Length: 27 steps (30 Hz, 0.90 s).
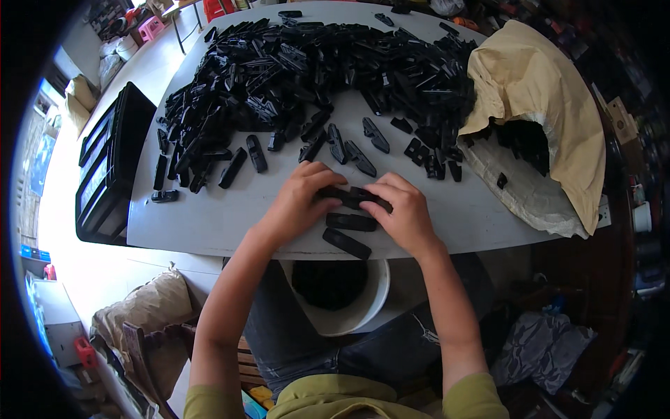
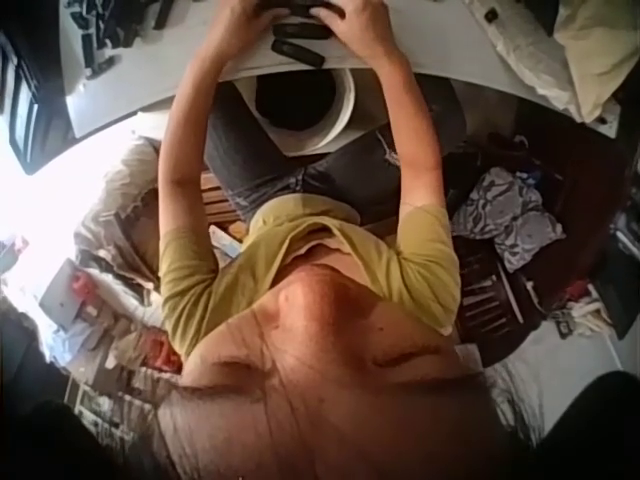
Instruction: Assembling small black plastic components at a workbench.
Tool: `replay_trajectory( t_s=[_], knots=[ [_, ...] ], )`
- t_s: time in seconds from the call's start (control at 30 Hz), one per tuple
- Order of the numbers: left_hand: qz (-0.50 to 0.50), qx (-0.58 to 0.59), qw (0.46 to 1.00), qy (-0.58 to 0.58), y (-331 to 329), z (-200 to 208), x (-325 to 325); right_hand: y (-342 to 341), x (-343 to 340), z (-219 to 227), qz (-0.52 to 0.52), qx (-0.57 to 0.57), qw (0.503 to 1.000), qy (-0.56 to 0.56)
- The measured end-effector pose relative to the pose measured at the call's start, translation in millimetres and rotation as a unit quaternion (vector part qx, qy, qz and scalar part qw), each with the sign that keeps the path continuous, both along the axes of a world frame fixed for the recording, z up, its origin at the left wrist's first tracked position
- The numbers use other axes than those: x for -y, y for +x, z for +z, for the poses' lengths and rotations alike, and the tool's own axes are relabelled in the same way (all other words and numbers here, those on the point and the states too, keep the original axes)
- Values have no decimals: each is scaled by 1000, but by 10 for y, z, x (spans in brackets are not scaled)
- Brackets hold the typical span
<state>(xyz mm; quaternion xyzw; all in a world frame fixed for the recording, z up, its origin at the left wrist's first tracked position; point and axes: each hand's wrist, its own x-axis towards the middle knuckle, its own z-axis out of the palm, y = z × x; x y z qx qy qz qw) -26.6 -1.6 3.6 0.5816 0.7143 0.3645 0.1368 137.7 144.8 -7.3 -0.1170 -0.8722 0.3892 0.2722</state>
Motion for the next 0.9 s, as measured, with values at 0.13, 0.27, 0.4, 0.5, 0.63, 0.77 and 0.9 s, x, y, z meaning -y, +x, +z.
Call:
replay_trajectory(
  t_s=[0.13,0.27,0.4,0.5,0.63,0.77,0.9],
  knots=[
    [11,80,996,25,-67,-87,5,66,-102,9,32,19,993,112],
    [18,92,995,27,-53,-112,-19,84,-68,-8,22,55,997,-56],
    [25,89,995,28,-27,-123,-7,91,-61,-9,-3,36,996,-83],
    [24,95,995,29,2,-76,-35,60,-63,-24,3,27,996,-84],
    [6,86,995,47,27,-98,-70,-90,-17,-45,31,5,999,31],
    [-88,38,994,51,-112,-140,-34,75,-25,-9,75,47,996,-15],
    [14,-121,989,83,-196,41,-238,341,-396,-12,-193,16,977,86]
  ],
)
